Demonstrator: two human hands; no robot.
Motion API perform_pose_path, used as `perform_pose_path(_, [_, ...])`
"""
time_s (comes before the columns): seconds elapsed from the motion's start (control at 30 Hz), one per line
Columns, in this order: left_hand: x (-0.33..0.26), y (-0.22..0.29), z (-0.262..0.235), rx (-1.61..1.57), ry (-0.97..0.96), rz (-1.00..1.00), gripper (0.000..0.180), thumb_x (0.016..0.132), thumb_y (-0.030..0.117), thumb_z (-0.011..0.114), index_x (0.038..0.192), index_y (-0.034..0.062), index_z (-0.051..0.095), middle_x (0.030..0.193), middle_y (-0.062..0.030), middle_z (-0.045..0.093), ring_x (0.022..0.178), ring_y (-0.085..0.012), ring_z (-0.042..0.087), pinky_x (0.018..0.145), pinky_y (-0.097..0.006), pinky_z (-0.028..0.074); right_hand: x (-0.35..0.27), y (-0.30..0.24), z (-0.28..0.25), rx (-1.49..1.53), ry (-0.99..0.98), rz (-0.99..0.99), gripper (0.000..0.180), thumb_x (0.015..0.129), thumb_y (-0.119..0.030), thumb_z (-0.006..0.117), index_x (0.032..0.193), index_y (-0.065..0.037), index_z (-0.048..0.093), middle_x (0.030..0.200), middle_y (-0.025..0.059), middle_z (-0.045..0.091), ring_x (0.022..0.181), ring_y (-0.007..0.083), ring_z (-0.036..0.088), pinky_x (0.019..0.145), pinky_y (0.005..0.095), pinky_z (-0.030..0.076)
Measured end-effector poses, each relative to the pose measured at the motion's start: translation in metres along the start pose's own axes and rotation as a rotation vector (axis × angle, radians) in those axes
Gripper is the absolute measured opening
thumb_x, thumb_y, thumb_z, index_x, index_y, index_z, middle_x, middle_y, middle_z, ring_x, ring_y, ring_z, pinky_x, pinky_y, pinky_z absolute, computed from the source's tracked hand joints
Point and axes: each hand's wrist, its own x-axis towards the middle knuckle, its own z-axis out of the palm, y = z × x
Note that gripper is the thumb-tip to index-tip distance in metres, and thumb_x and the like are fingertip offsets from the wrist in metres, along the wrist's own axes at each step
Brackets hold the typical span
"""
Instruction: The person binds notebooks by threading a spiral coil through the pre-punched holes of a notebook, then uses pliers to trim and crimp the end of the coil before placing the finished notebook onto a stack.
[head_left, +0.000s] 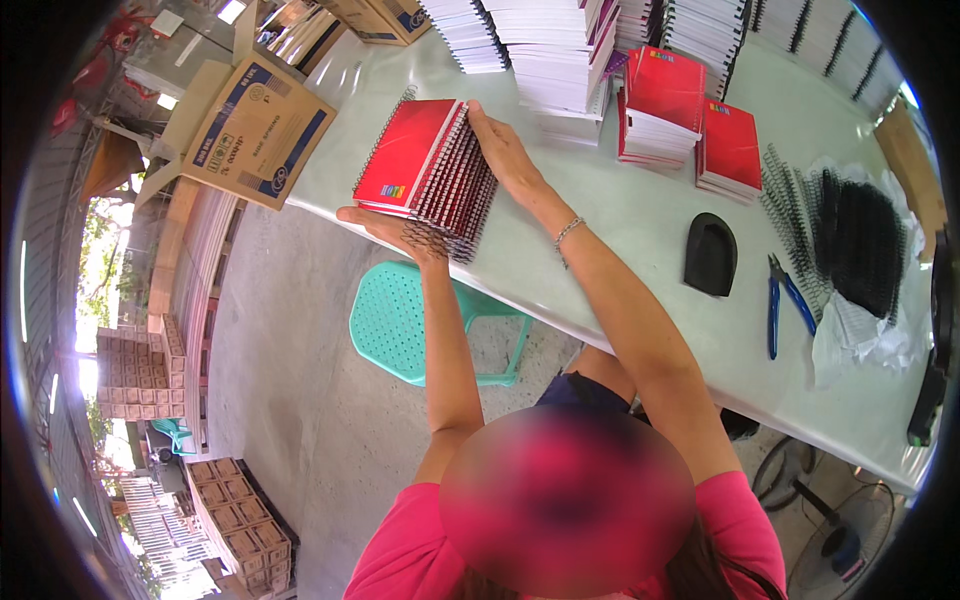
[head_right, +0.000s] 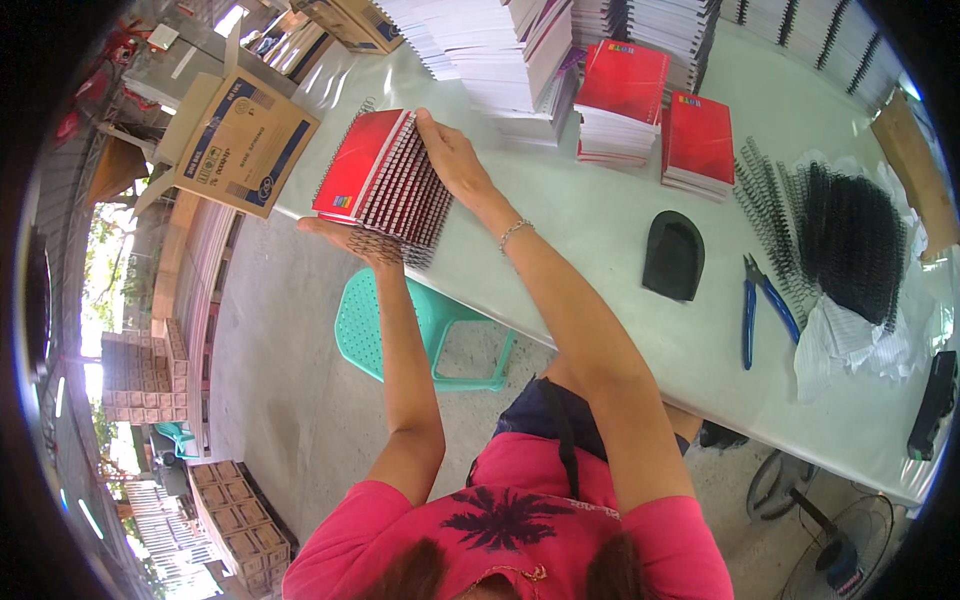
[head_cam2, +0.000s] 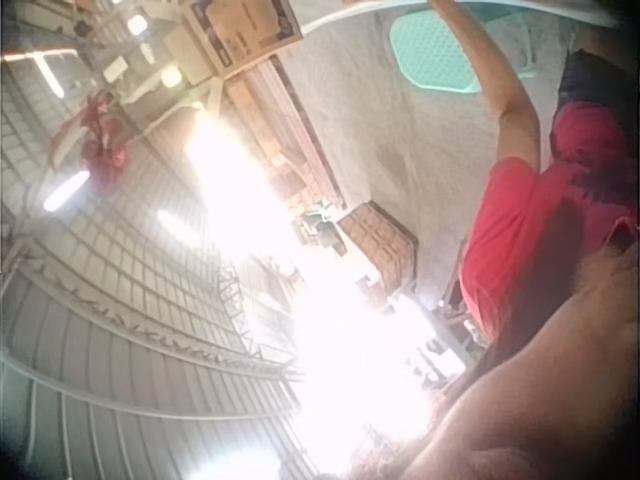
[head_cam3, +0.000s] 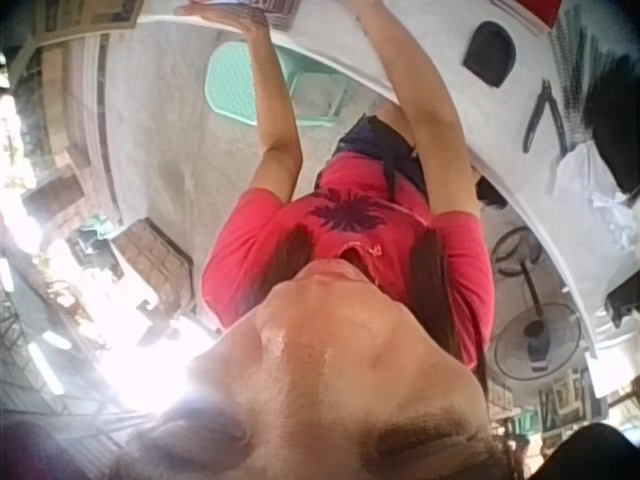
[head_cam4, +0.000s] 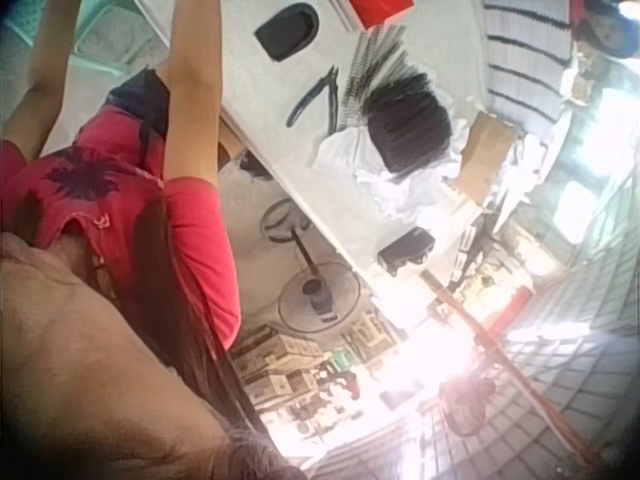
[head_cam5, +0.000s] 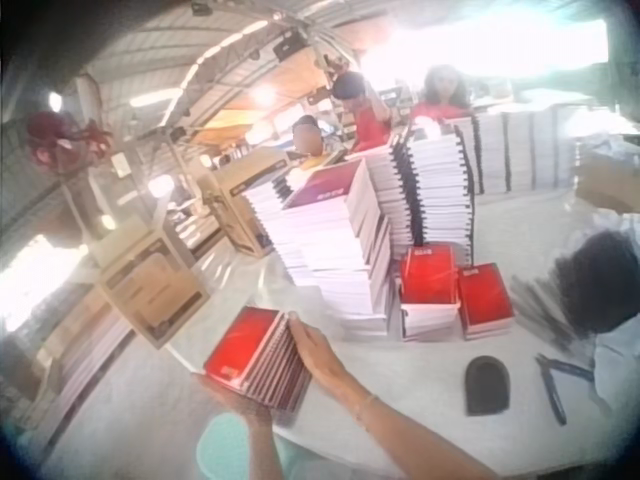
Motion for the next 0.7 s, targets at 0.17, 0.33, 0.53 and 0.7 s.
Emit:
perform_pose_path(0.17, [-0.011,0.001,0.013,0.072,0.061,0.029,0.094,0.095,0.076,0.018,0.13,-0.0075,0.045,0.13,-0.0228,0.049,0.114,-0.0321,0.05,0.107,-0.049,0.038,0.004,0.004,-0.007,-0.058,0.036,0.007,0.075,0.102,-0.06,0.035,0.119,0.006,0.064,0.114,0.0193,0.068,0.11,0.0247,0.059,0.101,0.0352,0.041])
perform_pose_path(0.33, [-0.006,-0.001,0.006,0.135,0.057,0.092,0.093,0.096,0.076,0.018,0.124,-0.0072,0.049,0.124,-0.0229,0.051,0.107,-0.0309,0.049,0.104,-0.048,0.038,0.003,0.002,-0.003,-0.057,0.014,0.01,0.076,0.102,-0.06,0.033,0.125,0.006,0.061,0.121,0.0185,0.065,0.114,0.0243,0.057,0.104,0.0342,0.039])
perform_pose_path(0.53, [-0.008,0.003,0.007,0.198,0.051,0.054,0.095,0.094,0.078,0.018,0.124,-0.0068,0.05,0.124,-0.0226,0.051,0.108,-0.0311,0.049,0.104,-0.048,0.039,-0.001,0.0,-0.003,-0.053,0.035,-0.007,0.078,0.101,-0.062,0.032,0.125,0.006,0.062,0.121,0.0214,0.066,0.116,0.0278,0.058,0.105,0.0359,0.039])
perform_pose_path(0.7, [-0.008,0.005,0.006,0.192,0.018,0.072,0.099,0.093,0.079,0.015,0.127,-0.0078,0.047,0.127,-0.0234,0.05,0.11,-0.0319,0.051,0.104,-0.051,0.041,-0.002,0.001,-0.004,-0.065,0.009,0.002,0.078,0.101,-0.062,0.032,0.126,0.005,0.061,0.124,0.0214,0.064,0.119,0.028,0.056,0.106,0.036,0.038])
